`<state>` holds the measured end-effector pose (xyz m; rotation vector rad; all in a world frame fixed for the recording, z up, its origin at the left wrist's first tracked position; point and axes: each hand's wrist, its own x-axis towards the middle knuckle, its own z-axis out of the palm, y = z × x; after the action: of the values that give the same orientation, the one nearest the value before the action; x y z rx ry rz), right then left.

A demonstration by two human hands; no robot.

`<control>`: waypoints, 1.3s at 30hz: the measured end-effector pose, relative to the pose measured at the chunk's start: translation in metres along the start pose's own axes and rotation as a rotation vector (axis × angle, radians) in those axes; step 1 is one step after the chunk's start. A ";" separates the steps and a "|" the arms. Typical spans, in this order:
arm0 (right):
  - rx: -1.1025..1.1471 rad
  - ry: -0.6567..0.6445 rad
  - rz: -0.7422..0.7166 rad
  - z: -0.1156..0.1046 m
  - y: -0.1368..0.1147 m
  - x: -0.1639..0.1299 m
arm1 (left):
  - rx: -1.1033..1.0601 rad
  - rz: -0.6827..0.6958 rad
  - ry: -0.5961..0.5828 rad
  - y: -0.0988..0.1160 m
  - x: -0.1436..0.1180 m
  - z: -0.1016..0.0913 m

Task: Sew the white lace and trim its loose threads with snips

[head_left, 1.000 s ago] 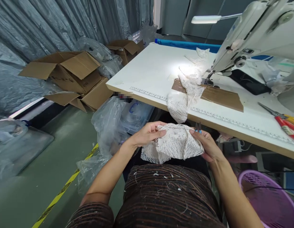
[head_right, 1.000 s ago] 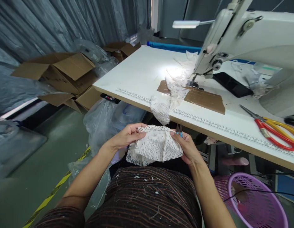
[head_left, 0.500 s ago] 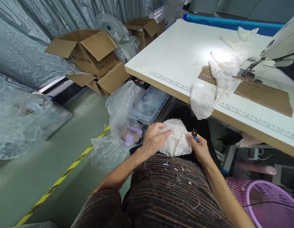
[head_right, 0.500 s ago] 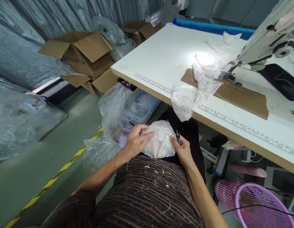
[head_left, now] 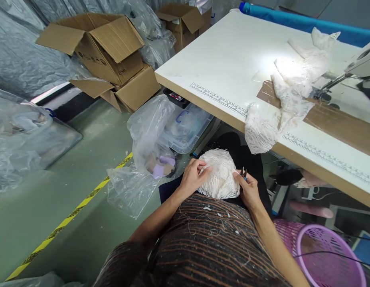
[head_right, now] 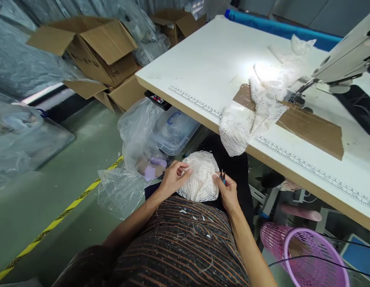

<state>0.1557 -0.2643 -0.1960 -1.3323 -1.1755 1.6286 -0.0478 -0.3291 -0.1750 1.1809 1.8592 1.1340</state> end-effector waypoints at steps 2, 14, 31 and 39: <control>0.005 -0.002 0.004 0.000 0.001 0.000 | 0.004 0.028 0.014 -0.001 -0.002 0.004; 0.033 -0.003 -0.013 0.000 -0.001 -0.001 | 0.209 0.641 -0.281 0.023 -0.043 -0.018; -0.065 -0.010 -0.175 0.007 -0.015 -0.005 | 0.152 0.473 0.184 0.008 -0.045 -0.015; -0.443 0.166 -0.556 0.014 -0.036 -0.002 | 0.386 0.534 0.059 0.017 -0.013 -0.019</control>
<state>0.1423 -0.2575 -0.1607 -1.2146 -1.6802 0.8767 -0.0527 -0.3432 -0.1505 1.9678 1.9168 1.1106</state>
